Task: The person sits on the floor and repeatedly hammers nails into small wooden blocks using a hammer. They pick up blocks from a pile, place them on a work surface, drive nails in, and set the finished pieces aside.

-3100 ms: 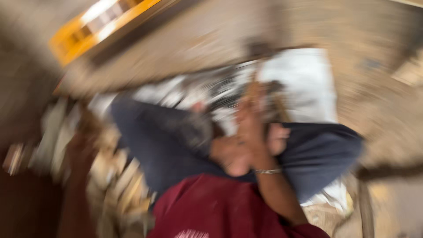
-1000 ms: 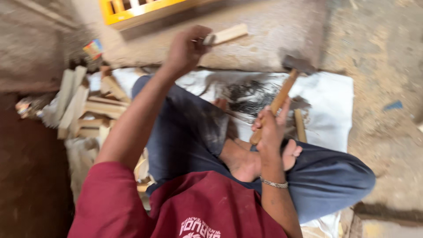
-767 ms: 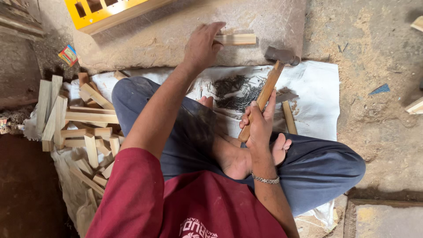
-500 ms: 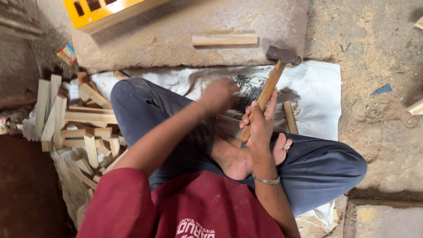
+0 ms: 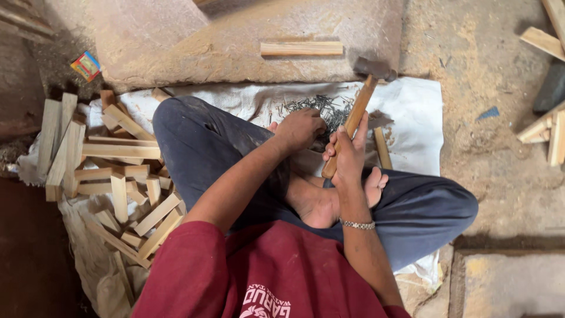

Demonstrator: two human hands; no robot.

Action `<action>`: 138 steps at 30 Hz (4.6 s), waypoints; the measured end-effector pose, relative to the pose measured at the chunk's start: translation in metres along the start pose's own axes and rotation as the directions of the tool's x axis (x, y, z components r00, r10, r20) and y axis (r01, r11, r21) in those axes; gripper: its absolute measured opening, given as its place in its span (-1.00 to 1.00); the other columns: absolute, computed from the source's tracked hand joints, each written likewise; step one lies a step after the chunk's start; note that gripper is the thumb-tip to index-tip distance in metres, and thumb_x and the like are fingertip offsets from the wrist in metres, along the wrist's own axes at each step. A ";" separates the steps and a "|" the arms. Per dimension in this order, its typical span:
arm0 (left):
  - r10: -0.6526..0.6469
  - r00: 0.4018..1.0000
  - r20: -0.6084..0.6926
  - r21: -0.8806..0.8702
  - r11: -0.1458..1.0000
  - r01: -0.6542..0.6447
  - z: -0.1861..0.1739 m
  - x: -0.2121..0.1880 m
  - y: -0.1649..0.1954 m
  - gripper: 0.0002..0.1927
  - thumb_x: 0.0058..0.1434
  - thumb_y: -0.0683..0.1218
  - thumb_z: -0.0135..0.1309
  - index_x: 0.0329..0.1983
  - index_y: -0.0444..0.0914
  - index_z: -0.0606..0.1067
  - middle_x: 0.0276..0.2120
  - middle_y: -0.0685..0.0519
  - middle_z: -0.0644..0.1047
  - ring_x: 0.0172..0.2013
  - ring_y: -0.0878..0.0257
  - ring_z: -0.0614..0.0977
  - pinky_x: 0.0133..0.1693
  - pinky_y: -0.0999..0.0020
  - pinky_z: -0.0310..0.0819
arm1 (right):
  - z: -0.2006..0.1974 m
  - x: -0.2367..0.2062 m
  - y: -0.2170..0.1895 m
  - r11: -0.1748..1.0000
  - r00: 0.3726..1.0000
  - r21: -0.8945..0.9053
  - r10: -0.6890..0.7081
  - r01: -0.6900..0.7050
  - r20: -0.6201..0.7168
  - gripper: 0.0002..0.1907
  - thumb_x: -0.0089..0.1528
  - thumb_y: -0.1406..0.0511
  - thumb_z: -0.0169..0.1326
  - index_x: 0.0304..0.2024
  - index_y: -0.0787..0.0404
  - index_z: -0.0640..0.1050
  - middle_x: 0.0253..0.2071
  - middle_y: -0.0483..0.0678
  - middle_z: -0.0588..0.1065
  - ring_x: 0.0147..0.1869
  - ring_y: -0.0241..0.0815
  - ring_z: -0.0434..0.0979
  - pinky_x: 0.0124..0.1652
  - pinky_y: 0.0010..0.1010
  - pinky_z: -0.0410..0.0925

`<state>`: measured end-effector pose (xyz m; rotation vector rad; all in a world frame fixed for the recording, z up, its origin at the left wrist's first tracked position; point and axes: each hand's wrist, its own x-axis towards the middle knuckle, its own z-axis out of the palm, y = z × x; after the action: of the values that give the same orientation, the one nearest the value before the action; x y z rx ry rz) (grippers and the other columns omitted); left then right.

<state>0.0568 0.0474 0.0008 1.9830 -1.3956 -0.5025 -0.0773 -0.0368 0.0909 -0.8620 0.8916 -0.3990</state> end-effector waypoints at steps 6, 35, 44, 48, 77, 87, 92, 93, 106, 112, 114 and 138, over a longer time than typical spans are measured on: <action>-0.256 0.966 -0.019 -0.183 0.951 0.248 -0.004 -0.002 0.003 -0.83 0.26 -0.11 0.09 -0.10 -0.16 0.60 -0.25 -0.06 0.65 -0.20 -0.09 0.66 -0.19 0.01 0.53 | 0.011 -0.005 -0.006 0.965 0.994 -0.251 -0.093 0.075 -0.061 -0.15 0.34 0.37 0.01 0.59 -0.09 -0.06 -0.42 -0.07 0.34 -0.58 -0.37 0.30 -0.60 -0.48 0.28; -0.105 0.877 -0.470 -0.215 0.977 0.002 -0.044 0.127 -0.077 -0.85 0.33 -0.17 0.22 -0.04 -0.16 0.60 -0.14 0.03 0.67 -0.28 0.33 0.71 -0.24 0.41 0.68 | 0.002 0.005 -0.017 0.998 0.998 -0.007 0.060 -0.060 0.019 -0.16 0.36 0.41 -0.03 0.59 -0.05 -0.07 -0.47 -0.14 0.36 -0.58 -0.40 0.30 -0.61 -0.55 0.29; -0.082 0.871 -0.484 -0.138 0.990 0.017 -0.035 0.126 -0.090 -0.90 0.39 -0.12 0.19 -0.08 -0.05 0.62 -0.23 0.12 0.70 -0.42 0.44 0.66 -0.43 0.50 0.59 | 0.000 0.003 -0.018 0.995 0.995 -0.018 0.101 -0.101 0.014 -0.14 0.37 0.40 -0.02 0.60 -0.05 -0.12 -0.45 -0.13 0.38 -0.56 -0.42 0.32 -0.59 -0.56 0.31; -0.042 0.857 -0.514 -0.107 0.994 -0.015 -0.037 0.125 -0.086 -0.87 0.37 -0.15 0.21 -0.07 -0.05 0.62 -0.25 0.13 0.70 -0.40 0.41 0.67 -0.39 0.48 0.60 | 0.002 0.004 -0.018 0.997 0.996 -0.015 0.079 -0.078 0.031 -0.15 0.38 0.40 -0.02 0.61 -0.01 -0.10 -0.46 -0.13 0.37 -0.57 -0.42 0.32 -0.59 -0.57 0.31; -0.092 0.854 -0.512 -0.135 0.990 0.026 -0.031 0.124 -0.081 -0.08 0.26 -0.14 0.34 0.53 0.04 0.05 -0.24 0.30 0.70 -0.33 0.38 0.71 -0.20 0.43 0.62 | 0.026 0.005 -0.067 0.057 0.697 -0.810 -0.547 0.583 0.464 -0.39 0.50 0.29 0.04 0.54 0.24 0.16 0.40 0.24 0.41 0.37 0.20 0.56 0.24 -0.18 0.50; -0.066 0.852 -0.519 -0.089 0.996 0.023 -0.037 0.125 -0.077 -0.03 0.25 -0.09 0.39 0.55 -0.01 0.00 -0.28 0.32 0.70 -0.33 0.32 0.70 -0.20 0.34 0.59 | 0.034 0.007 -0.084 0.193 0.981 -0.972 -0.164 0.135 0.104 -0.28 0.37 0.23 0.07 0.55 0.16 0.17 0.14 0.17 0.57 0.11 0.07 0.66 0.09 -0.20 0.51; -0.114 0.866 -0.487 -0.233 0.972 -0.003 -0.044 0.120 -0.076 -0.12 0.27 -0.28 0.18 0.52 -0.09 -0.02 -0.10 0.15 0.57 -0.40 0.31 0.67 -0.33 0.35 0.60 | 0.019 0.000 -0.077 -0.023 0.533 -0.737 -0.676 0.675 0.509 -0.42 0.54 0.36 0.07 0.52 0.33 0.16 0.34 0.35 0.38 0.39 0.23 0.50 0.27 -0.12 0.51; -0.140 0.867 -0.479 -0.247 0.969 0.020 -0.044 0.120 -0.076 -0.15 0.28 -0.32 0.13 0.51 -0.09 -0.02 -0.08 0.11 0.53 -0.43 0.31 0.65 -0.38 0.36 0.59 | 0.019 0.001 -0.071 -0.010 0.495 -0.716 -0.716 0.698 0.492 -0.41 0.55 0.37 0.06 0.54 0.34 0.14 0.35 0.37 0.35 0.40 0.25 0.49 0.25 -0.14 0.52; -0.160 0.883 -0.442 -0.263 0.964 0.044 -0.041 0.122 -0.082 -0.21 0.14 -0.38 0.02 0.41 -0.05 0.14 -0.16 0.10 0.53 -0.43 0.30 0.59 -0.40 0.32 0.52 | 0.022 0.003 -0.025 0.317 0.742 -0.765 -0.604 0.560 0.293 -0.27 0.43 0.32 0.01 0.60 0.09 0.06 0.09 0.22 0.45 -0.09 -0.02 0.51 -0.21 -0.29 0.45; 0.165 0.899 -0.405 0.065 0.986 -0.152 -0.078 0.126 -0.057 -0.42 0.07 -0.29 0.11 0.14 -0.04 0.30 0.05 -0.07 0.58 -0.13 0.08 0.56 -0.11 0.20 0.49 | 0.020 -0.002 0.002 0.906 0.978 -0.378 -0.208 0.189 -0.010 -0.21 0.33 0.41 -0.02 0.56 0.11 -0.01 -0.37 -0.15 0.42 -0.63 -0.43 0.29 -0.66 -0.56 0.25; -0.093 0.969 -0.228 -0.013 0.996 0.092 -0.089 0.124 -0.039 -0.28 0.10 -0.34 0.04 0.37 -0.12 0.33 0.01 -0.04 0.60 0.00 0.05 0.55 -0.01 0.16 0.47 | 0.018 -0.003 0.006 0.924 0.987 -0.353 -0.162 0.146 -0.017 -0.17 0.33 0.41 -0.01 0.58 0.08 -0.04 -0.49 -0.15 0.36 -0.62 -0.42 0.29 -0.65 -0.55 0.25; -0.237 0.859 -0.455 0.273 0.880 0.388 -0.108 0.042 -0.051 -0.55 0.20 0.04 0.33 0.08 -0.27 0.56 0.02 -0.14 0.43 0.03 0.04 0.38 0.06 0.11 0.29 | 0.008 -0.004 0.005 0.991 0.997 -0.109 -0.073 0.074 0.020 -0.14 0.35 0.41 -0.03 0.60 0.01 -0.11 -0.47 -0.13 0.34 -0.59 -0.42 0.29 -0.62 -0.54 0.27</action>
<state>0.1754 0.0512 0.0451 2.4574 -0.9411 0.0506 -0.0733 -0.0269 0.0917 -0.9999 0.8749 -0.4093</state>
